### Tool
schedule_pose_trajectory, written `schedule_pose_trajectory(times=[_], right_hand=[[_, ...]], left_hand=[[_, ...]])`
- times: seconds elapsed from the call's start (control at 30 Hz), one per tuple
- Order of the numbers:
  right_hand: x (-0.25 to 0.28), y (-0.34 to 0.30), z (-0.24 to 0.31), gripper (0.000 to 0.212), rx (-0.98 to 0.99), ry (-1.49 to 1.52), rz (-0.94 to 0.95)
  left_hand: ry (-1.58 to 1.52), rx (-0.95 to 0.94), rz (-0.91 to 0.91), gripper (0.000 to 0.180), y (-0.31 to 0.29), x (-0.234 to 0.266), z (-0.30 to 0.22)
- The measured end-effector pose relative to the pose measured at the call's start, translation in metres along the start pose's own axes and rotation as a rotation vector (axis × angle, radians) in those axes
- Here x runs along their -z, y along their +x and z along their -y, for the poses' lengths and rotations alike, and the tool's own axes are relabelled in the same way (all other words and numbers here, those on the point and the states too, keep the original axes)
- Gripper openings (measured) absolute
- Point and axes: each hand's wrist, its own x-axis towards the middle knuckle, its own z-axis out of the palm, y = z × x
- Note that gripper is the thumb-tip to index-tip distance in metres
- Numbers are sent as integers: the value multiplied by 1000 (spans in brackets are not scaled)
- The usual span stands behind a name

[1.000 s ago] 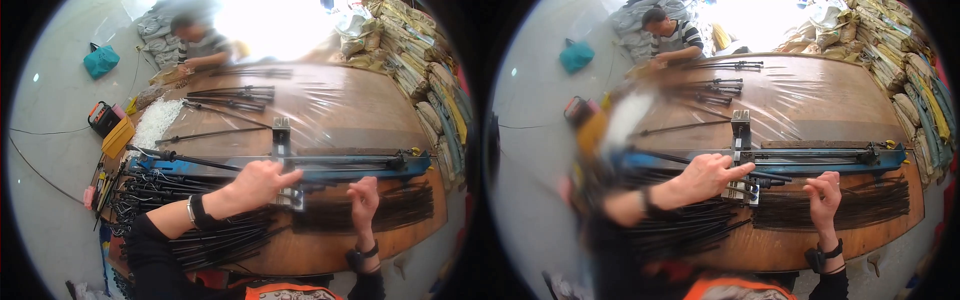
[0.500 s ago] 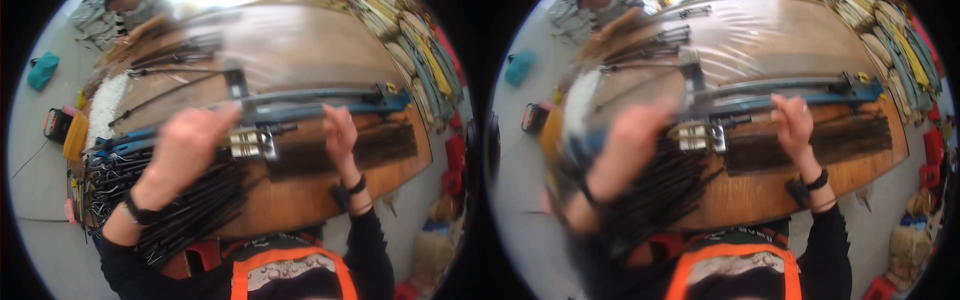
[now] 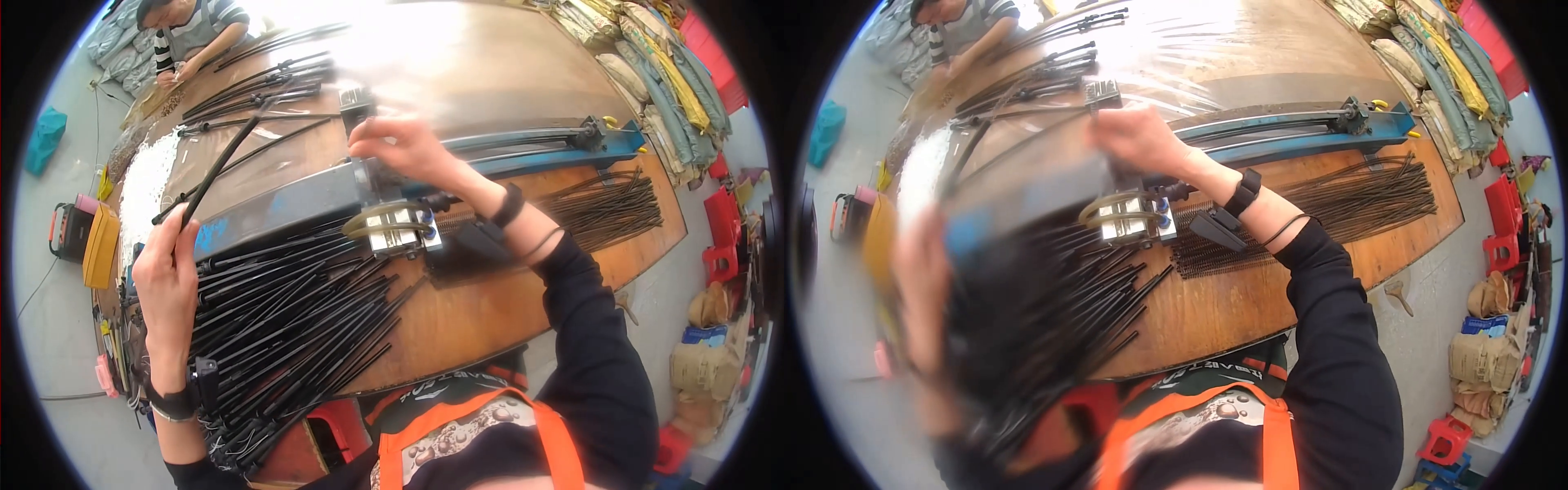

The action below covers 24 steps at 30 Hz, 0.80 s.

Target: The person feeds a long spring into a machine, inserts a black rod, and slides a metal carriage to attach the spring. They then remove the finished rod and place it onto a growing pile on the table.

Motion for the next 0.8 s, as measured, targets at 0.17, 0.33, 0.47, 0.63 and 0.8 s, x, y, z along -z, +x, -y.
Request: schedule_pose_trajectory(times=[0.17,0.33,0.47,0.63,0.8], right_hand=[[-9,17,-1,12,-1,-24,94],[-28,32,-7,11,-23,-142,281],[-6,29,-7,6,213,-487,241],[102,-44,-21,4,180,-831,69],[143,-85,-22,1,62,-925,22]], left_hand=[[-22,104,69,21,-14,-3,20],[-14,145,101,22,-9,-16,22],[-70,129,82,22,-3,-30,31],[-42,-49,281,19,-3,-68,35],[-277,-308,208,8,43,-139,-18]])
